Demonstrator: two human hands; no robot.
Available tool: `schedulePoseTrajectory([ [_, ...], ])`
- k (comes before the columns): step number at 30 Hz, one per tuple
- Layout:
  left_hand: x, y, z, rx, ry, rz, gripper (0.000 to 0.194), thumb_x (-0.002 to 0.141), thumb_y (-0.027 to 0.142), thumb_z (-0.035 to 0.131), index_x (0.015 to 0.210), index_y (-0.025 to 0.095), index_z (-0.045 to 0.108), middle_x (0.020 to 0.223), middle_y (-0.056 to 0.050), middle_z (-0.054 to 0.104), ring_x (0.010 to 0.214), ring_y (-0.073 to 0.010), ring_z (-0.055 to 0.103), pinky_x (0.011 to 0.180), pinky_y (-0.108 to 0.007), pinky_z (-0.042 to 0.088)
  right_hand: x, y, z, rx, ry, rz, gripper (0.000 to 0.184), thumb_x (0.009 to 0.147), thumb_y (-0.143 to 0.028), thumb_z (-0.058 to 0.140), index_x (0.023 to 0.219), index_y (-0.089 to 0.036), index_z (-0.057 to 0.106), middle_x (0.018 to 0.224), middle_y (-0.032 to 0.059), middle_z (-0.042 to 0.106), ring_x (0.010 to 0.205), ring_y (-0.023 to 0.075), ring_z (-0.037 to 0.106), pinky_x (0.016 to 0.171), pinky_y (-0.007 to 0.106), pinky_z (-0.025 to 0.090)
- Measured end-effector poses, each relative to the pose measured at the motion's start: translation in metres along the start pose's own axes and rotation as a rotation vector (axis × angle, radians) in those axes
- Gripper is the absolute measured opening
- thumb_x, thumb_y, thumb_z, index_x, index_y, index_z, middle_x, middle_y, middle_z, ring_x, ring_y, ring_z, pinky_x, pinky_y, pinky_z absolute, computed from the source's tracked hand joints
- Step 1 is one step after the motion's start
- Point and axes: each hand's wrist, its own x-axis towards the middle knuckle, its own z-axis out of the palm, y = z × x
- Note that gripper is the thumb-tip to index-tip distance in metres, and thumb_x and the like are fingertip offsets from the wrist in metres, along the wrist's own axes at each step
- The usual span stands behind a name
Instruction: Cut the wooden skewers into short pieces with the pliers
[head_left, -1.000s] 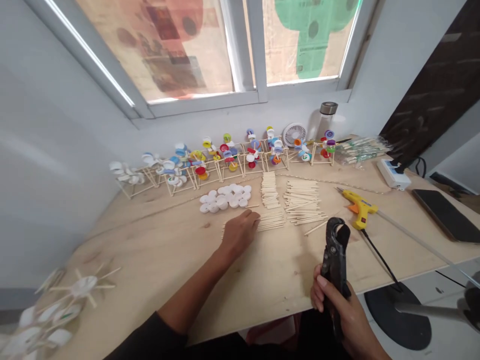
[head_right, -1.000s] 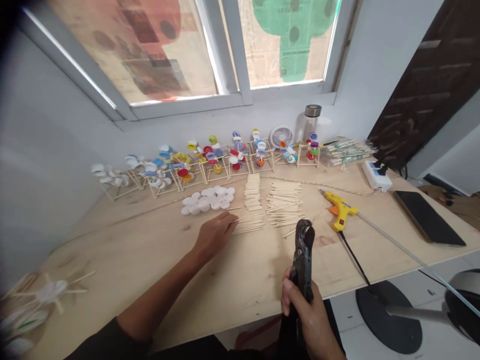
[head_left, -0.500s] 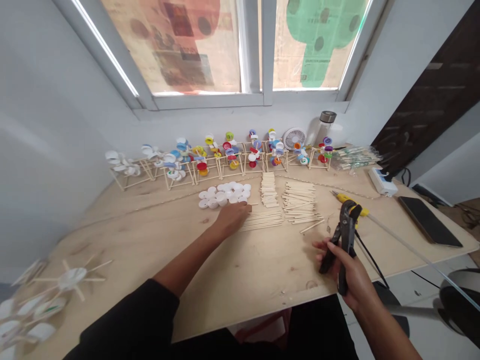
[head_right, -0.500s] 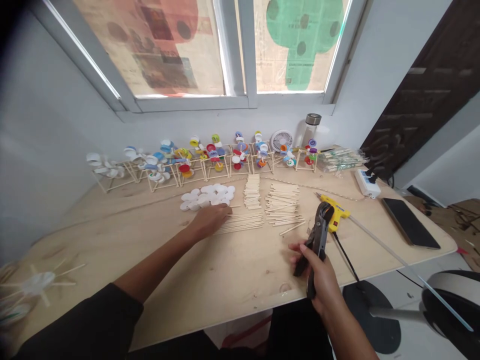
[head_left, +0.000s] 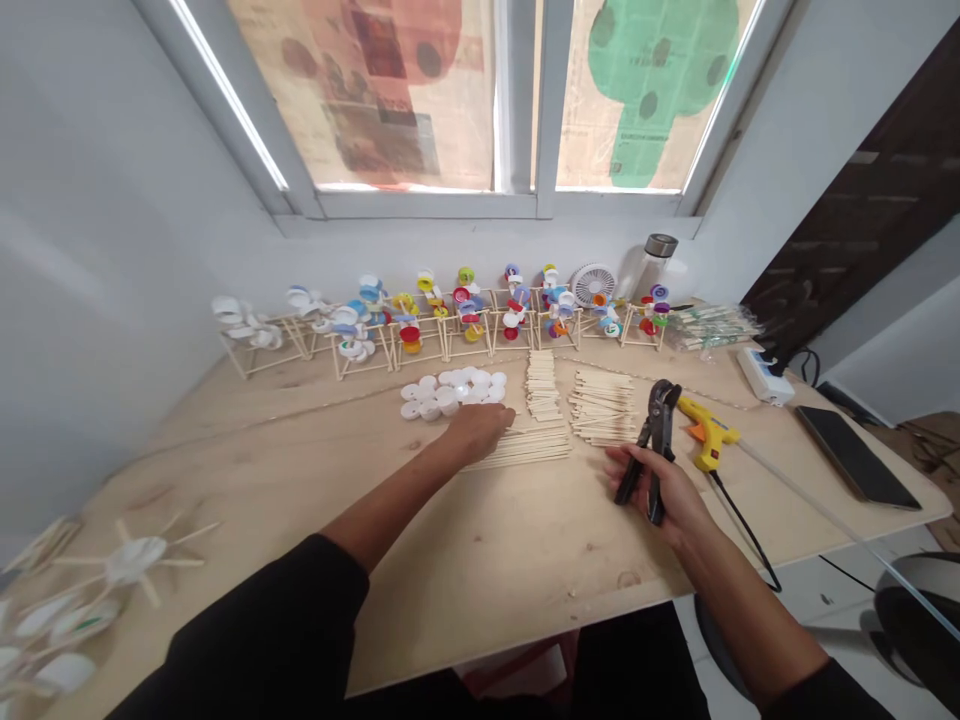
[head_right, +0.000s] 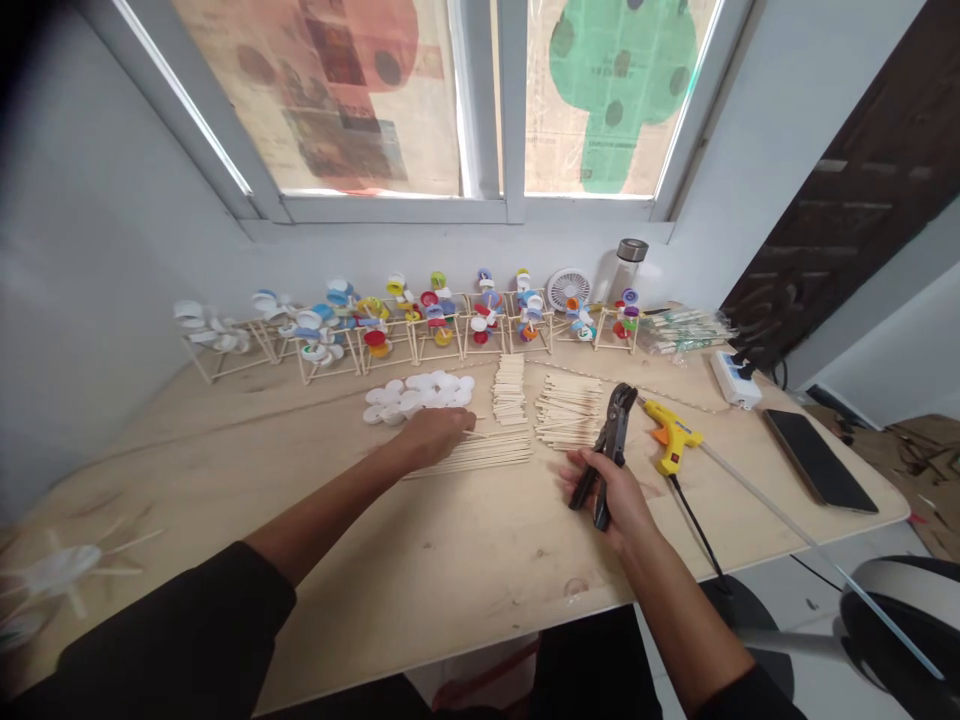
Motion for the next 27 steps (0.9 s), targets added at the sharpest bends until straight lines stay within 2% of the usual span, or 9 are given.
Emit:
schedulePoseTrajectory([
  [5,0.003,-0.002,-0.002,-0.024,-0.006,0.006,0.014,0.076,0.015,0.047,0.085,0.018,0.057,0.09,-0.01,0.063,0.083,-0.0238,0.059,0.062,-0.03,0.04,0.0,0.001,0.0,-0.019,-0.016,0.0,0.01,0.073,-0.018,0.062,0.082,-0.014,0.064,0.087,0.0085,0.07,0.062,0.0173,0.066,0.055,0.028,0.055],
  [11,0.006,-0.004,-0.002,-0.095,0.018,-0.018,0.014,0.071,0.01,0.048,0.079,0.017,0.058,0.083,-0.009,0.064,0.078,-0.0225,0.059,0.062,-0.029,0.041,-0.028,0.011,-0.011,-0.035,-0.032,-0.016,0.022,0.068,-0.023,0.069,0.088,-0.015,0.063,0.091,0.0075,0.07,0.062,0.0172,0.065,0.057,0.03,0.055],
  [16,0.0,-0.007,-0.001,-0.212,0.079,-0.041,0.022,0.068,0.007,0.047,0.084,0.017,0.058,0.081,-0.008,0.064,0.077,-0.0223,0.059,0.064,-0.029,0.041,-0.049,0.018,-0.012,-0.058,-0.028,-0.061,0.029,0.065,-0.027,0.073,0.09,-0.017,0.061,0.092,0.0065,0.07,0.061,0.0164,0.064,0.057,0.029,0.054],
  [20,-0.022,-0.011,-0.004,-0.358,0.195,-0.044,0.03,0.071,0.006,0.04,0.092,0.018,0.057,0.093,-0.007,0.062,0.085,-0.0197,0.056,0.07,-0.028,0.041,-0.06,0.024,-0.01,-0.061,-0.052,-0.066,0.03,0.065,-0.029,0.074,0.09,-0.017,0.061,0.094,0.0066,0.069,0.063,0.0161,0.063,0.058,0.029,0.053],
  [24,-0.059,-0.006,-0.005,-0.514,0.297,-0.063,0.024,0.082,0.017,0.029,0.091,0.017,0.052,0.083,-0.004,0.059,0.071,-0.0142,0.053,0.062,-0.024,0.041,-0.067,0.036,-0.01,-0.088,-0.066,-0.055,0.033,0.065,-0.031,0.074,0.093,-0.017,0.06,0.096,0.0067,0.068,0.064,0.0158,0.062,0.059,0.028,0.051],
  [27,-0.084,0.006,0.005,-0.776,0.481,-0.073,0.026,0.087,0.027,0.026,0.08,0.018,0.048,0.075,-0.002,0.055,0.066,-0.0126,0.048,0.061,-0.024,0.039,-0.072,0.046,-0.008,-0.13,-0.088,-0.062,0.034,0.066,-0.033,0.073,0.093,-0.018,0.06,0.097,0.0064,0.068,0.065,0.0162,0.062,0.06,0.029,0.051],
])
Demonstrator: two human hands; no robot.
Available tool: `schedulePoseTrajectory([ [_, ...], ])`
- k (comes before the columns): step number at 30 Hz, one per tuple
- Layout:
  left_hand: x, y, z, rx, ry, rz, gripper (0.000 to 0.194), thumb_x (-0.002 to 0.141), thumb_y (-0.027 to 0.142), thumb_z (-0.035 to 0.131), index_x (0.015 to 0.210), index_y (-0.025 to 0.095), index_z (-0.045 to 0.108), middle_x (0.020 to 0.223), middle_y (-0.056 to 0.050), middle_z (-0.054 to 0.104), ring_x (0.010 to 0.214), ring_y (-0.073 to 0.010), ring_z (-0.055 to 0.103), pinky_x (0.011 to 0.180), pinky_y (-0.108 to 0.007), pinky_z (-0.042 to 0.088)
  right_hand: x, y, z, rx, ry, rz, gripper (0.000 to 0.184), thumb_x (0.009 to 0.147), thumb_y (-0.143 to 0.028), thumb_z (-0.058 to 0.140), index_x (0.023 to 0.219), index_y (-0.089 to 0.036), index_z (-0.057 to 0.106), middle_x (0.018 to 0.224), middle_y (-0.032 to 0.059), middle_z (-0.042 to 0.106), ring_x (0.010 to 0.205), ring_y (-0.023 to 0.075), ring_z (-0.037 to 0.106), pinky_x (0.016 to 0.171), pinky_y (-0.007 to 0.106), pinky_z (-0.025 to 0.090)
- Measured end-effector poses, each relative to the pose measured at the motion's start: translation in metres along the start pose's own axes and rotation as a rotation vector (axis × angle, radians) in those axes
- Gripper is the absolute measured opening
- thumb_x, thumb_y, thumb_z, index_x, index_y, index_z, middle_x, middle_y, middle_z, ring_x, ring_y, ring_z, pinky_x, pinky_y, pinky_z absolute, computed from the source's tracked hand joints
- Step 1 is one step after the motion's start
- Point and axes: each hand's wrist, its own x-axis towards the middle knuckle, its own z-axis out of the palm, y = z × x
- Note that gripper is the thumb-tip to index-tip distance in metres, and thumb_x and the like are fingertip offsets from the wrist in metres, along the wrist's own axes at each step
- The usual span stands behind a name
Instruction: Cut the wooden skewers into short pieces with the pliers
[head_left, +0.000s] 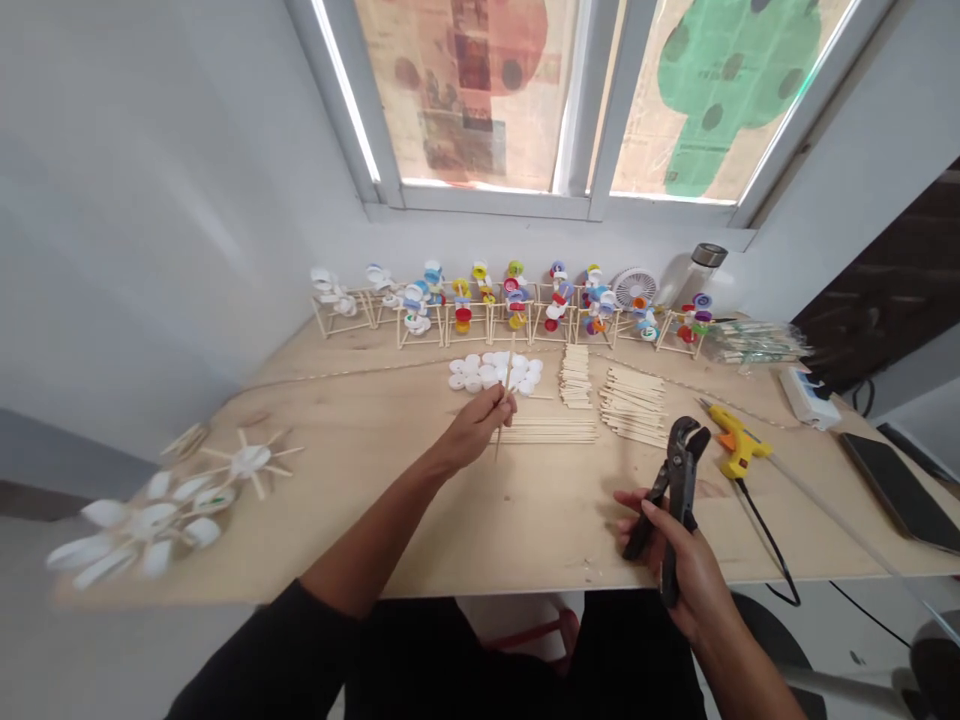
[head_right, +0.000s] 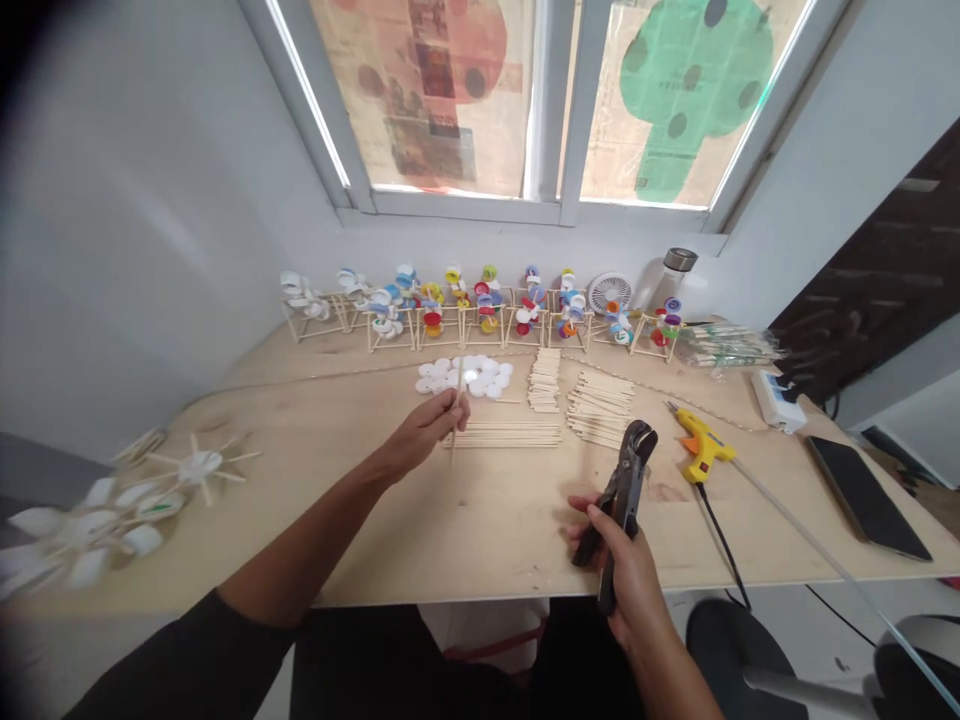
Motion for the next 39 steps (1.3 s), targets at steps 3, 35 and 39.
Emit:
schedulePoseTrajectory([
  [3,-0.023,0.001,0.016,-0.298,0.222,-0.01,0.024,0.087,0.033,0.033,0.074,0.018,0.046,0.069,0.0,0.051,0.067,-0.0126,0.046,0.065,-0.025,0.038,-0.007,0.005,0.007,-0.057,-0.016,-0.023,0.033,0.066,-0.035,0.072,0.092,-0.018,0.061,0.096,0.0056,0.068,0.066,0.016,0.061,0.061,0.028,0.05],
  [35,-0.066,0.006,0.079,-0.395,0.312,-0.022,0.016,0.089,0.03,0.032,0.087,0.019,0.044,0.072,0.001,0.052,0.065,-0.0115,0.051,0.065,-0.025,0.044,-0.002,0.018,0.107,-0.752,-0.241,-0.803,0.025,0.077,-0.026,0.053,0.102,-0.021,0.054,0.075,0.001,0.06,0.067,0.0164,0.057,0.064,0.028,0.046],
  [39,-0.067,0.005,0.08,-0.379,0.305,-0.01,0.013,0.087,0.026,0.035,0.089,0.019,0.045,0.078,-0.001,0.057,0.067,-0.0125,0.053,0.064,-0.025,0.045,0.003,0.027,0.115,-0.818,-0.185,-0.953,0.026,0.077,-0.025,0.051,0.103,-0.021,0.052,0.08,0.0031,0.061,0.073,0.0184,0.058,0.068,0.03,0.048],
])
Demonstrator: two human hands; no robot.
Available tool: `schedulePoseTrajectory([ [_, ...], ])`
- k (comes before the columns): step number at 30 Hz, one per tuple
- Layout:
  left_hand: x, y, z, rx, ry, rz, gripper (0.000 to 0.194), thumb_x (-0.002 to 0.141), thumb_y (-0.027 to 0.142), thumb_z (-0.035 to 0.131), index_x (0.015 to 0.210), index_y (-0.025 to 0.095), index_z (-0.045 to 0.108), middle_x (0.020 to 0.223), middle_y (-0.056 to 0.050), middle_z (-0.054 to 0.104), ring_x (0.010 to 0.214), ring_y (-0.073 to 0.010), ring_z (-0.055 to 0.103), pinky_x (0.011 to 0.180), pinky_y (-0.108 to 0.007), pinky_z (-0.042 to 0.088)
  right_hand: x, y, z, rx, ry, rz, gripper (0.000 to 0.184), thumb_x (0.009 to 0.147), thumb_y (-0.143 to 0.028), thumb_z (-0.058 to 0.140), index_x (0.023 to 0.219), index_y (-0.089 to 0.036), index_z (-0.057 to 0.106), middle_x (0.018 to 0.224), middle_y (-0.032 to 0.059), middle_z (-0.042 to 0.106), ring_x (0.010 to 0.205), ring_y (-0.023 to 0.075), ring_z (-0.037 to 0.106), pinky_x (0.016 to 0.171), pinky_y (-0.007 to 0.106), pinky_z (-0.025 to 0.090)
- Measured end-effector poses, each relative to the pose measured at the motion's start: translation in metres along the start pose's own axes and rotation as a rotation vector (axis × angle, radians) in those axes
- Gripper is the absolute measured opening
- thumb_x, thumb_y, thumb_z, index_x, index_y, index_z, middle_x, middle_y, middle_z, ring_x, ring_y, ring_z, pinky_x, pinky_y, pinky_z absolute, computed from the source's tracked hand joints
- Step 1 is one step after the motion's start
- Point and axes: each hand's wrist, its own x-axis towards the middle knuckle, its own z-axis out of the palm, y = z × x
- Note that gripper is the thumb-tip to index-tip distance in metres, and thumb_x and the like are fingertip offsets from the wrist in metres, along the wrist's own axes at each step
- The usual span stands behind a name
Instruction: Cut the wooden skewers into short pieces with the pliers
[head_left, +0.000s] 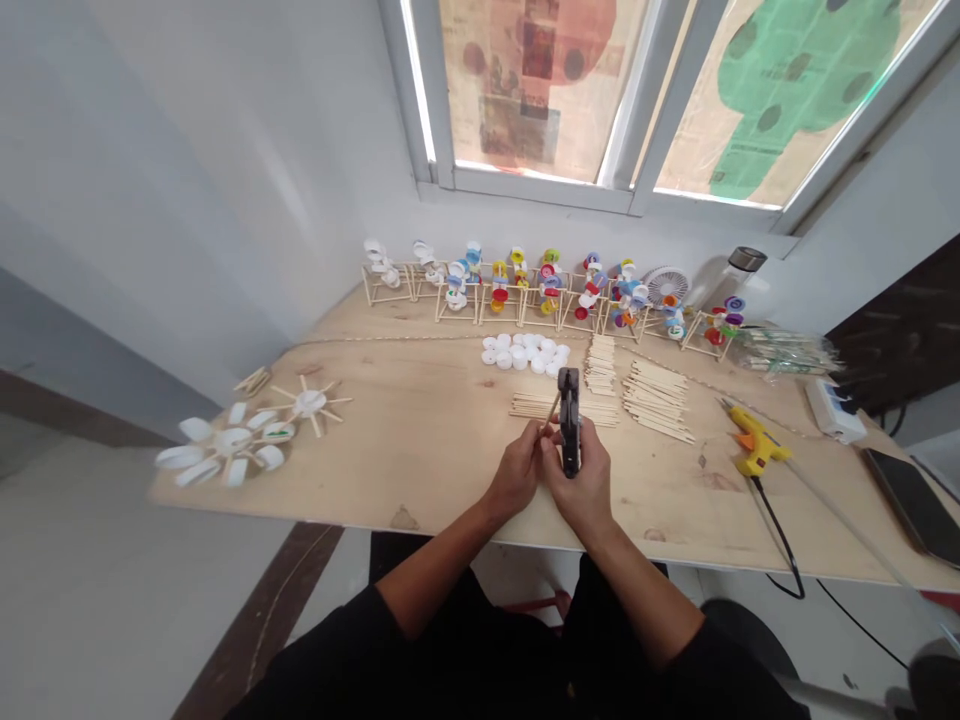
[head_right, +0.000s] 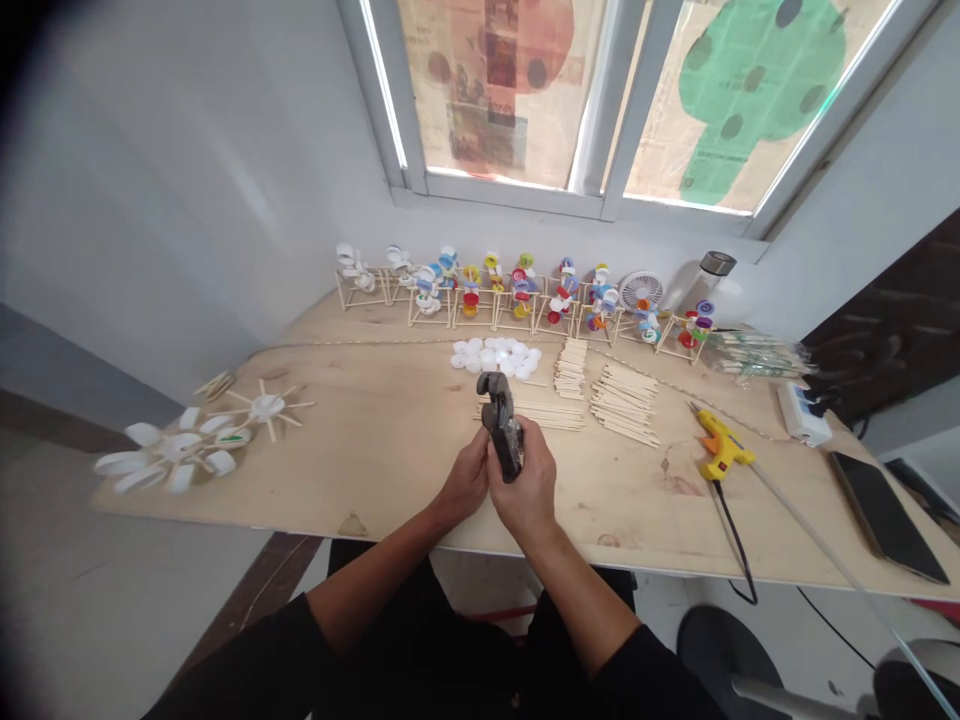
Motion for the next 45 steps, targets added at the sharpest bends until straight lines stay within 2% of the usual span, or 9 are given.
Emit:
schedulePoseTrajectory([
  [7,0.0,-0.005,0.002,0.057,0.022,0.015,0.014,0.085,0.02,0.036,0.093,0.017,0.048,0.079,-0.003,0.061,0.068,-0.0149,0.056,0.063,-0.027,0.046,0.004,0.006,0.014,-0.08,0.046,-0.075,0.029,0.073,-0.021,0.052,0.102,-0.021,0.05,0.09,0.0057,0.06,0.08,0.0203,0.058,0.073,0.032,0.047],
  [12,0.0,-0.004,0.0,0.131,-0.001,0.029,0.017,0.084,0.016,0.036,0.092,0.017,0.051,0.081,-0.003,0.062,0.07,-0.0153,0.057,0.066,-0.027,0.047,0.007,0.009,0.014,-0.115,0.051,-0.09,0.026,0.073,-0.02,0.05,0.099,-0.021,0.051,0.086,0.0048,0.059,0.076,0.02,0.058,0.069,0.031,0.047],
  [19,0.003,0.01,-0.014,0.328,0.006,0.004,0.018,0.081,0.013,0.04,0.084,0.017,0.057,0.092,-0.007,0.059,0.093,-0.0199,0.053,0.083,-0.034,0.043,0.008,0.01,0.013,-0.127,0.035,-0.086,0.023,0.073,-0.021,0.05,0.096,-0.021,0.051,0.08,0.0031,0.059,0.07,0.0195,0.057,0.066,0.031,0.046],
  [27,0.006,0.019,-0.024,0.431,-0.051,-0.039,0.018,0.079,0.011,0.043,0.069,0.016,0.058,0.078,-0.006,0.062,0.075,-0.0179,0.058,0.07,-0.028,0.044,0.007,0.004,0.012,-0.1,0.001,-0.072,0.023,0.074,-0.023,0.051,0.096,-0.02,0.052,0.083,0.004,0.06,0.073,0.0199,0.057,0.068,0.031,0.046],
  [31,0.007,0.02,-0.03,0.443,-0.074,-0.023,0.019,0.081,0.016,0.045,0.065,0.017,0.056,0.073,-0.004,0.061,0.073,-0.0165,0.057,0.068,-0.026,0.043,0.004,0.002,0.004,-0.067,-0.009,-0.047,0.024,0.076,-0.025,0.052,0.099,-0.02,0.051,0.089,0.0048,0.06,0.077,0.0193,0.058,0.07,0.031,0.047],
  [35,0.007,0.017,-0.037,0.445,-0.076,-0.01,0.019,0.082,0.021,0.046,0.065,0.017,0.055,0.077,-0.004,0.063,0.075,-0.0154,0.058,0.069,-0.025,0.043,-0.004,0.004,-0.012,-0.035,0.004,0.009,0.025,0.079,-0.027,0.052,0.102,-0.021,0.05,0.088,0.004,0.06,0.075,0.0175,0.058,0.071,0.03,0.048],
  [45,0.008,0.013,-0.039,0.488,-0.078,-0.03,0.015,0.08,0.02,0.049,0.067,0.017,0.057,0.08,-0.001,0.067,0.072,-0.0134,0.06,0.065,-0.023,0.042,-0.032,0.013,-0.048,0.037,0.058,0.195,0.026,0.077,-0.029,0.058,0.101,-0.02,0.053,0.083,0.0029,0.061,0.077,0.0185,0.059,0.072,0.032,0.047],
])
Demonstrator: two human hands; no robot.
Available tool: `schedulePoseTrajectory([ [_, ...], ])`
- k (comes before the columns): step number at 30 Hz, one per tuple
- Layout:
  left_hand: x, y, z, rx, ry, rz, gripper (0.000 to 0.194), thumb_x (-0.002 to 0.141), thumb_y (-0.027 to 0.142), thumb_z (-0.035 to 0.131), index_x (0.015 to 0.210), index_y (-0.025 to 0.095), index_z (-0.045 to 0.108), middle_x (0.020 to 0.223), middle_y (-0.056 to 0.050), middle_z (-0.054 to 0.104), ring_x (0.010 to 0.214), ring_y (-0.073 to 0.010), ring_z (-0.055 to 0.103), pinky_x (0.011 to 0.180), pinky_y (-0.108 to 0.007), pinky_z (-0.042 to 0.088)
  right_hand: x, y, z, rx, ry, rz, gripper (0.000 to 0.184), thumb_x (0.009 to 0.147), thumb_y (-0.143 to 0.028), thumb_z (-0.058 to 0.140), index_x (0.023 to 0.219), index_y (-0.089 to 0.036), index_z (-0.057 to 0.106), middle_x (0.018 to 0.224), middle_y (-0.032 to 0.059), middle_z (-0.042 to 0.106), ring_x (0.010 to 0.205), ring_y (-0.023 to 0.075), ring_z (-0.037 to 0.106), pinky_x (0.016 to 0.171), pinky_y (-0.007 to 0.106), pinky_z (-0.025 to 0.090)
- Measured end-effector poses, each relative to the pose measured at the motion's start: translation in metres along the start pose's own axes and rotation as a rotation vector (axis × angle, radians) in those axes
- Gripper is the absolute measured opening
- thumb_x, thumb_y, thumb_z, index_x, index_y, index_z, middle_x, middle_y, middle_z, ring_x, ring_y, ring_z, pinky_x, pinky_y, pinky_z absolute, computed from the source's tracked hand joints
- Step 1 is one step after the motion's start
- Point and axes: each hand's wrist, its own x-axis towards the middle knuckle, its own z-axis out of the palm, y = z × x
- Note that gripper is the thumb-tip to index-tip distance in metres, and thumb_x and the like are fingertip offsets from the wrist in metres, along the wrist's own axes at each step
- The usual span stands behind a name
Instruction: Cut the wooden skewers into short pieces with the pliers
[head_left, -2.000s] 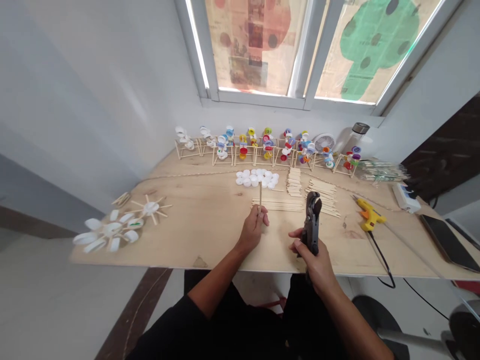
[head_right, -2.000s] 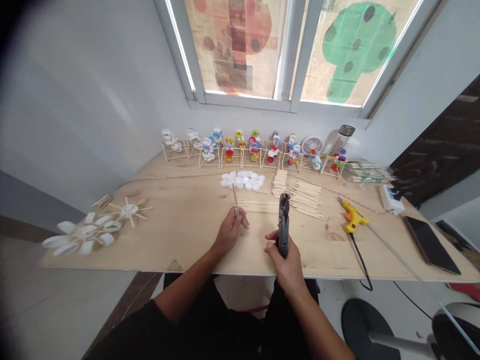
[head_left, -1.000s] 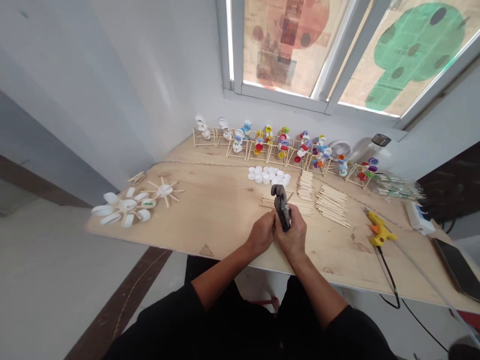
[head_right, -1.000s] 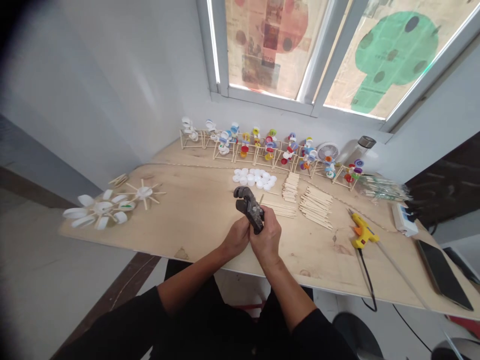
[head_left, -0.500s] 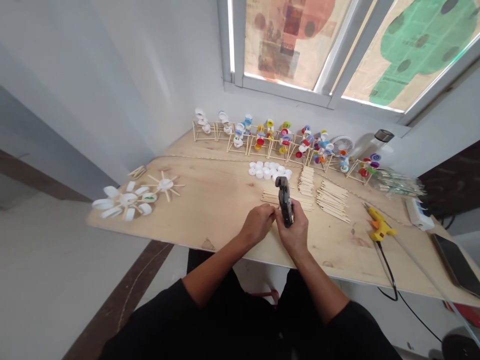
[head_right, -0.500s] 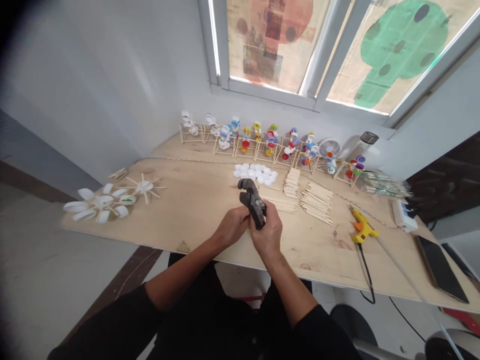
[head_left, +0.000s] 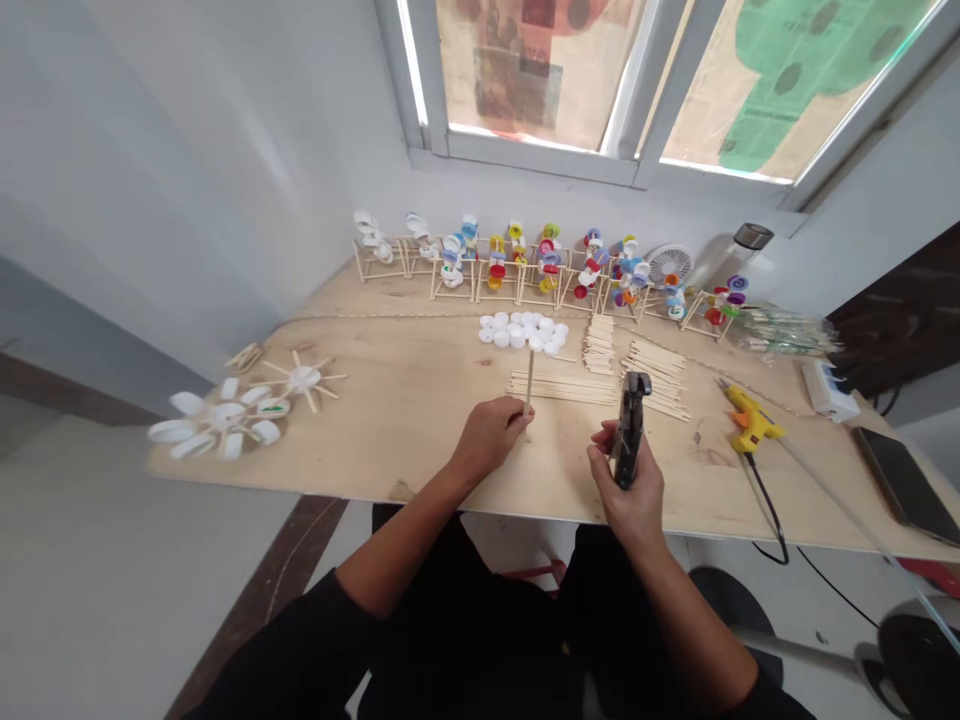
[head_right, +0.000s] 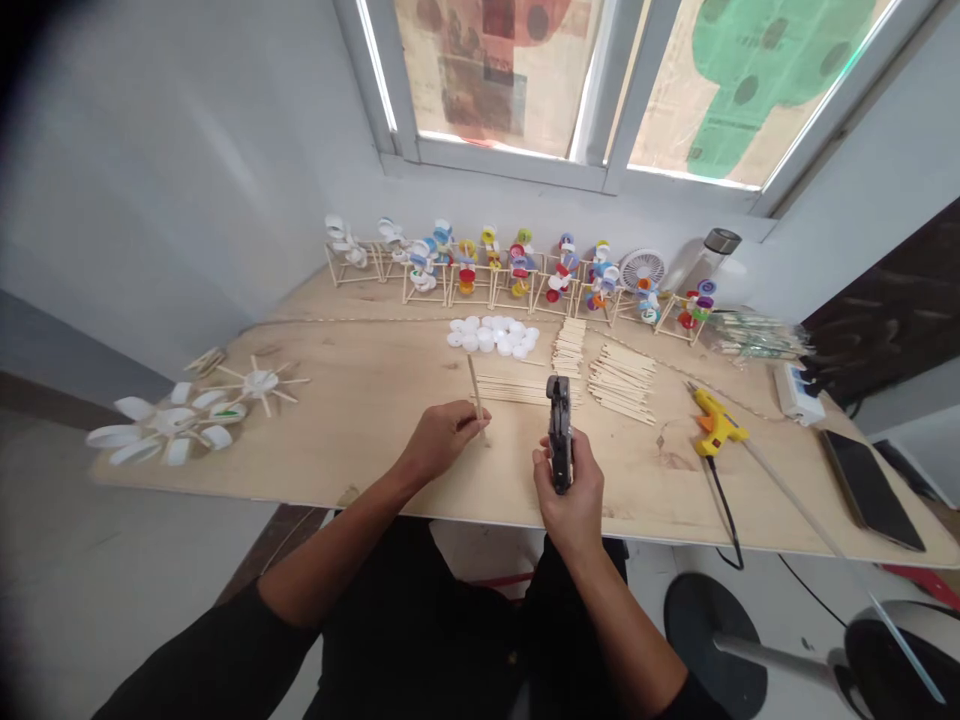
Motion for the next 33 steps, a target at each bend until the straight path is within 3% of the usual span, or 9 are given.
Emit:
schedulePoseTrajectory([
  [10,-0.003,0.011,0.003,0.075,-0.014,0.007,0.02,0.082,0.021,0.048,0.063,0.017,0.054,0.078,-0.003,0.066,0.07,-0.0142,0.06,0.064,-0.024,0.04,-0.01,0.011,-0.018,-0.03,-0.03,0.065,0.025,0.077,-0.029,0.057,0.1,-0.02,0.053,0.083,0.0027,0.061,0.078,0.0181,0.06,0.071,0.029,0.048],
  [15,-0.004,0.009,0.003,0.072,-0.008,0.008,0.02,0.082,0.022,0.047,0.064,0.017,0.054,0.08,-0.004,0.066,0.072,-0.014,0.06,0.065,-0.024,0.041,-0.009,0.016,-0.025,-0.074,-0.108,0.094,0.027,0.077,-0.031,0.056,0.101,-0.02,0.053,0.085,0.0038,0.062,0.078,0.0188,0.061,0.071,0.03,0.048],
  [21,-0.004,0.003,0.003,0.054,0.016,-0.006,0.019,0.081,0.02,0.048,0.064,0.017,0.054,0.084,-0.003,0.067,0.073,-0.0132,0.06,0.065,-0.023,0.042,-0.01,0.017,-0.026,-0.143,-0.183,0.076,0.023,0.077,-0.032,0.054,0.096,-0.019,0.054,0.084,0.0039,0.063,0.077,0.0189,0.061,0.069,0.028,0.048],
  [27,-0.005,0.004,0.003,0.073,0.007,-0.005,0.021,0.082,0.022,0.045,0.064,0.017,0.053,0.075,-0.003,0.064,0.069,-0.0133,0.058,0.062,-0.023,0.039,-0.011,0.016,-0.025,-0.178,-0.246,0.084,0.024,0.078,-0.033,0.052,0.097,-0.019,0.052,0.088,0.0051,0.064,0.081,0.0197,0.061,0.071,0.028,0.048],
  [33,0.0,0.012,-0.003,0.099,-0.043,0.027,0.024,0.083,0.021,0.043,0.06,0.016,0.049,0.068,-0.002,0.06,0.063,-0.0128,0.054,0.059,-0.023,0.035,-0.008,0.016,-0.03,-0.297,-0.316,0.065,0.025,0.078,-0.035,0.049,0.098,-0.019,0.051,0.079,0.0023,0.063,0.067,0.0173,0.06,0.064,0.027,0.047],
])
